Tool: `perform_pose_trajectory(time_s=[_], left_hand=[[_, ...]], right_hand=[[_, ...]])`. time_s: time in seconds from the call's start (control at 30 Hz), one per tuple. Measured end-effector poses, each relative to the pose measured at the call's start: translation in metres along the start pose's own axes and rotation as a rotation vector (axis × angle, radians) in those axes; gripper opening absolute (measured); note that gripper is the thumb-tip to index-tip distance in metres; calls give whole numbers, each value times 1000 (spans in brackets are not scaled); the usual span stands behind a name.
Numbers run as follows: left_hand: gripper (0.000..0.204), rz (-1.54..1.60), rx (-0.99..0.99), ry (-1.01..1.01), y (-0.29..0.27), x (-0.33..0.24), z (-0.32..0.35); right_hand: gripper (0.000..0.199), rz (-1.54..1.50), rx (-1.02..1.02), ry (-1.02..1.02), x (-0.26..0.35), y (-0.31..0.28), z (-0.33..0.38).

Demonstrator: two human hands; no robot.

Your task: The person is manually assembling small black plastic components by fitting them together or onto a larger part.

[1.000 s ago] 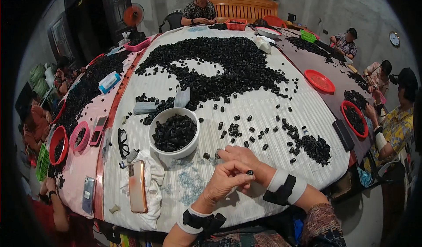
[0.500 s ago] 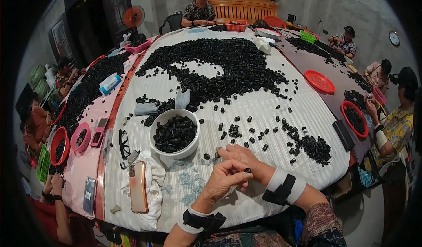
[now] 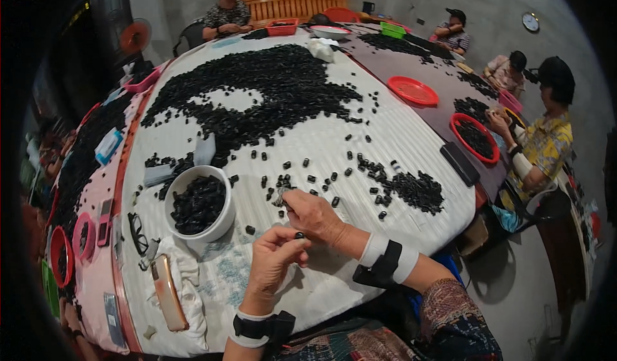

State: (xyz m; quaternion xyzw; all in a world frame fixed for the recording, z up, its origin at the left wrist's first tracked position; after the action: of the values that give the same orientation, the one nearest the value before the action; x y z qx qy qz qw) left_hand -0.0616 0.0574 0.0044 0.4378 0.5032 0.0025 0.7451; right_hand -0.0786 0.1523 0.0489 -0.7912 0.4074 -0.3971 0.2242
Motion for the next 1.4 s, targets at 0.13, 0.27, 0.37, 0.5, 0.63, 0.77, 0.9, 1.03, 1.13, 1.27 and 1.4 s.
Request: perform_pose_trajectory(time_s=[0.13, 0.27, 0.37, 0.5, 0.63, 0.77, 0.9, 1.03, 1.13, 1.27, 1.4], left_hand=[[12, -38, -45, -13, -3, 6, -5], [14, -61, -90, 11, -8, -1, 3], [11, -105, -79, 50, -7, 5, -4], [16, -80, -126, 23, -6, 4, -4], [16, -100, -83, 39, -2, 2, -1], [15, -124, -72, 54, -3, 2, -2], [14, -140, -69, 70, -2, 1, 0], [13, -162, -61, 75, -3, 1, -2], [14, -200, -79, 61, -1, 2, -2], [14, -198, -115, 65, -8, 7, -2], [15, -203, -104, 48, -8, 12, -3]], right_hand=[[16, -152, -23, 158, -6, -36, 3], [18, -466, -62, 257, 6, -47, 7], [18, -518, -108, 327, 5, -66, 18], [24, -597, -163, 389, 0, -73, 31], [26, -487, -170, 295, 4, -69, 37], [27, -552, -171, 295, 5, -61, 41], [26, -558, -164, 300, 8, -57, 41], [24, -449, -154, 229, 10, -55, 41], [24, -400, -142, 216, 13, -58, 39], [24, -262, -132, 129, 25, -60, 36], [23, -131, -147, 63, 25, -61, 41]])
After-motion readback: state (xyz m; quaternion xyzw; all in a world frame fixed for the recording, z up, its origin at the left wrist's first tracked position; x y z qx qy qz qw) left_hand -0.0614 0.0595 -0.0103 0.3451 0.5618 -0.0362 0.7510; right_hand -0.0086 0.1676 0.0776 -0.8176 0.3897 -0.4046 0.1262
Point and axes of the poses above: each hand's wrist, its own z-axis away from the middle knuckle, its own y-axis out of the palm, x = y × z, the point moved 9 cm from there along -z, towards the middle knuckle, and after that the axes turned 5 degrees about z, right-handed, at the moved point
